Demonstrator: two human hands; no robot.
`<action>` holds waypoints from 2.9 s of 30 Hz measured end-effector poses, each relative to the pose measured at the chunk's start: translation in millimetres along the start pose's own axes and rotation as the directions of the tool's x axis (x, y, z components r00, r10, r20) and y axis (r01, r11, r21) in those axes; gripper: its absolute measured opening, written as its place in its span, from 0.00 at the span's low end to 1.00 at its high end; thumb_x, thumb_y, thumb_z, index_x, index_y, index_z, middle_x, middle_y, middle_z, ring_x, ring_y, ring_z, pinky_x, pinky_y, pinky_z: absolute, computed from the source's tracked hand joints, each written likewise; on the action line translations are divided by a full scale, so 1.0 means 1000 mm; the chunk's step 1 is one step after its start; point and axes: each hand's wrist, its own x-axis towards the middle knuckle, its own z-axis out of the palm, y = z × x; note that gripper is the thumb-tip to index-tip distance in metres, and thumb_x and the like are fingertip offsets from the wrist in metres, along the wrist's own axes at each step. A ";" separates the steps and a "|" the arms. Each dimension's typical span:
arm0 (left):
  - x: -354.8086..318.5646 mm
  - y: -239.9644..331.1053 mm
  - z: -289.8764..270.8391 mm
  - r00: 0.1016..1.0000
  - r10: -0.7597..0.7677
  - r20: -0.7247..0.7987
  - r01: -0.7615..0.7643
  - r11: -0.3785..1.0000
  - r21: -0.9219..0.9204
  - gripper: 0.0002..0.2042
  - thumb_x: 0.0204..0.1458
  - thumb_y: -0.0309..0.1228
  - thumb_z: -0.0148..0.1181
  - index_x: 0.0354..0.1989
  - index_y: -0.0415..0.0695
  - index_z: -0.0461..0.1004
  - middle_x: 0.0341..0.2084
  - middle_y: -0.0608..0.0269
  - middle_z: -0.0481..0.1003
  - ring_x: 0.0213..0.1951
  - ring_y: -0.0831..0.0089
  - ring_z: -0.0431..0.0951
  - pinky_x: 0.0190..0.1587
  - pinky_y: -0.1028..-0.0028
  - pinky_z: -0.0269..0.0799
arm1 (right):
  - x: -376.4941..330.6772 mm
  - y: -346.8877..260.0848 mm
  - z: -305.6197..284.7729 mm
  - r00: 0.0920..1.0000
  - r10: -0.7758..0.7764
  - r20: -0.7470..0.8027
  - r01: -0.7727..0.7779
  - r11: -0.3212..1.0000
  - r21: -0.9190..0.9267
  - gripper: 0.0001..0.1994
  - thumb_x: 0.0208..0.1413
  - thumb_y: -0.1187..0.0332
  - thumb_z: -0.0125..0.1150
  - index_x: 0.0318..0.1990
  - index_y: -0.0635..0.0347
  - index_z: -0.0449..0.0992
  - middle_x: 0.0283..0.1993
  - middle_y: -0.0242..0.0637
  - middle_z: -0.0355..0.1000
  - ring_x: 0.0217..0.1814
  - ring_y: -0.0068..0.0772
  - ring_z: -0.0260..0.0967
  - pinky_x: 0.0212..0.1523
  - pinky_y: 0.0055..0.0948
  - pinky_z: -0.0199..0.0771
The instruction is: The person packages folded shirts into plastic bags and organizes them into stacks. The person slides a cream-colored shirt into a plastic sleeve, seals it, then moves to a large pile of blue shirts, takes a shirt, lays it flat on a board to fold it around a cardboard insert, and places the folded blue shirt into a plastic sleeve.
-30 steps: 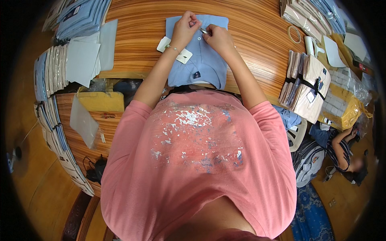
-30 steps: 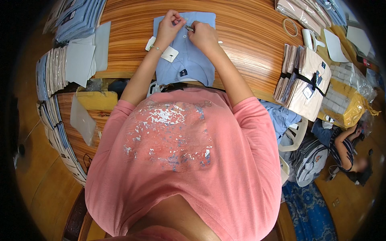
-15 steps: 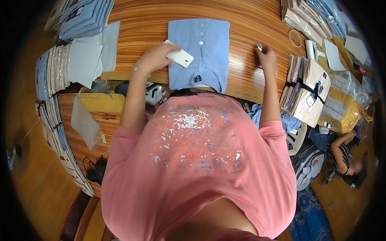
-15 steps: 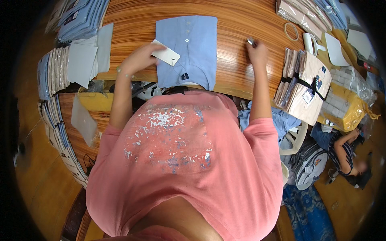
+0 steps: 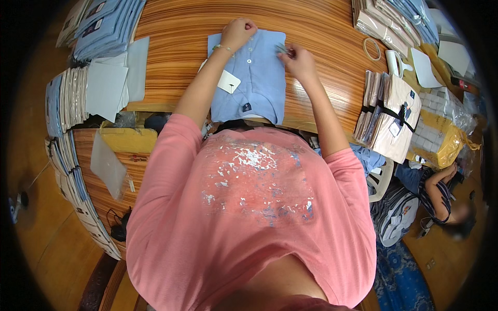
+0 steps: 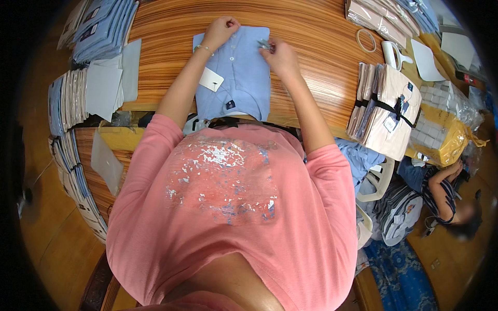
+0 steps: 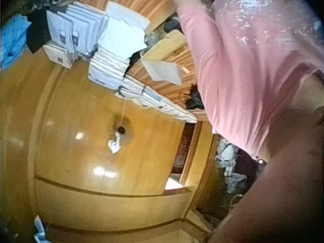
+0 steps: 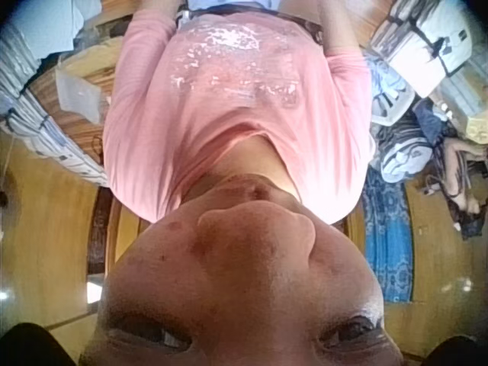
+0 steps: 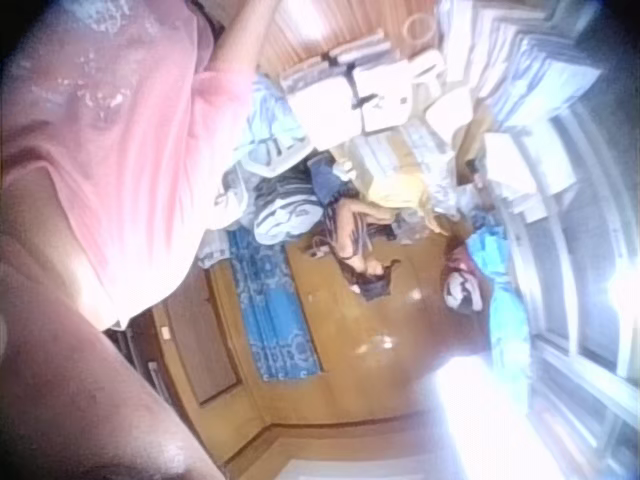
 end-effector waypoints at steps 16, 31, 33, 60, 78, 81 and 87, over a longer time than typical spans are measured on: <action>-0.027 0.028 -0.033 0.999 -0.034 -0.001 0.032 0.970 -0.241 0.12 0.46 0.36 0.58 0.30 0.38 0.75 0.24 0.61 0.76 0.28 0.74 0.74 0.33 0.75 0.69 | 0.040 -0.042 0.037 0.980 -0.102 0.173 0.136 0.971 -0.197 0.16 0.44 0.61 0.61 0.38 0.62 0.74 0.33 0.48 0.73 0.38 0.47 0.71 0.39 0.39 0.70; -0.148 0.027 -0.099 0.953 0.202 0.225 -0.274 0.892 0.361 0.14 0.38 0.22 0.59 0.37 0.46 0.74 0.37 0.65 0.69 0.42 0.66 0.67 0.47 0.68 0.61 | -0.017 0.101 -0.072 0.854 -0.101 -0.510 -0.211 0.829 -0.518 0.20 0.45 0.55 0.62 0.40 0.63 0.75 0.39 0.51 0.72 0.42 0.46 0.69 0.45 0.37 0.66; -0.147 0.030 -0.102 0.946 0.120 0.301 -0.231 0.900 0.369 0.13 0.39 0.22 0.59 0.36 0.45 0.74 0.38 0.66 0.69 0.43 0.65 0.66 0.48 0.67 0.60 | -0.009 0.091 -0.057 0.877 -0.166 -0.450 -0.019 0.925 -0.379 0.18 0.47 0.57 0.61 0.40 0.61 0.75 0.40 0.51 0.71 0.44 0.46 0.68 0.47 0.37 0.65; -0.247 -0.019 -0.084 0.980 0.124 0.154 -0.184 0.861 0.475 0.22 0.53 0.36 0.46 0.58 0.46 0.59 0.59 0.56 0.56 0.63 0.63 0.49 0.62 0.54 0.37 | -0.026 0.001 0.034 0.976 -0.037 0.216 -0.075 0.868 0.490 0.22 0.47 0.80 0.57 0.50 0.64 0.60 0.21 0.32 0.67 0.17 0.17 0.61 0.15 0.17 0.59; -0.409 -0.092 -0.164 0.988 -0.045 -0.144 0.123 0.793 0.596 0.22 0.48 0.43 0.53 0.50 0.45 0.66 0.56 0.54 0.58 0.58 0.60 0.57 0.58 0.48 0.46 | -0.025 -0.022 0.027 0.977 -0.212 -0.021 0.206 0.913 0.353 0.23 0.50 0.72 0.58 0.54 0.59 0.62 0.36 0.33 0.65 0.25 0.18 0.58 0.22 0.17 0.60; -0.421 -0.096 -0.252 0.644 -0.044 -0.764 0.708 0.412 0.573 0.22 0.48 0.45 0.54 0.48 0.44 0.69 0.50 0.52 0.65 0.53 0.57 0.63 0.56 0.57 0.54 | -0.018 -0.053 0.046 0.949 -0.275 0.155 0.191 0.892 0.409 0.19 0.51 0.72 0.56 0.52 0.58 0.64 0.34 0.30 0.65 0.23 0.15 0.57 0.21 0.15 0.59; -0.495 -0.177 -0.303 0.279 -0.590 -0.758 0.908 0.418 0.009 0.21 0.50 0.47 0.53 0.41 0.41 0.74 0.33 0.49 0.75 0.38 0.56 0.74 0.43 0.65 0.67 | -0.041 -0.162 0.142 0.641 -0.606 0.471 0.392 0.786 0.478 0.12 0.51 0.73 0.55 0.45 0.59 0.71 0.30 0.30 0.66 0.28 0.19 0.60 0.28 0.19 0.63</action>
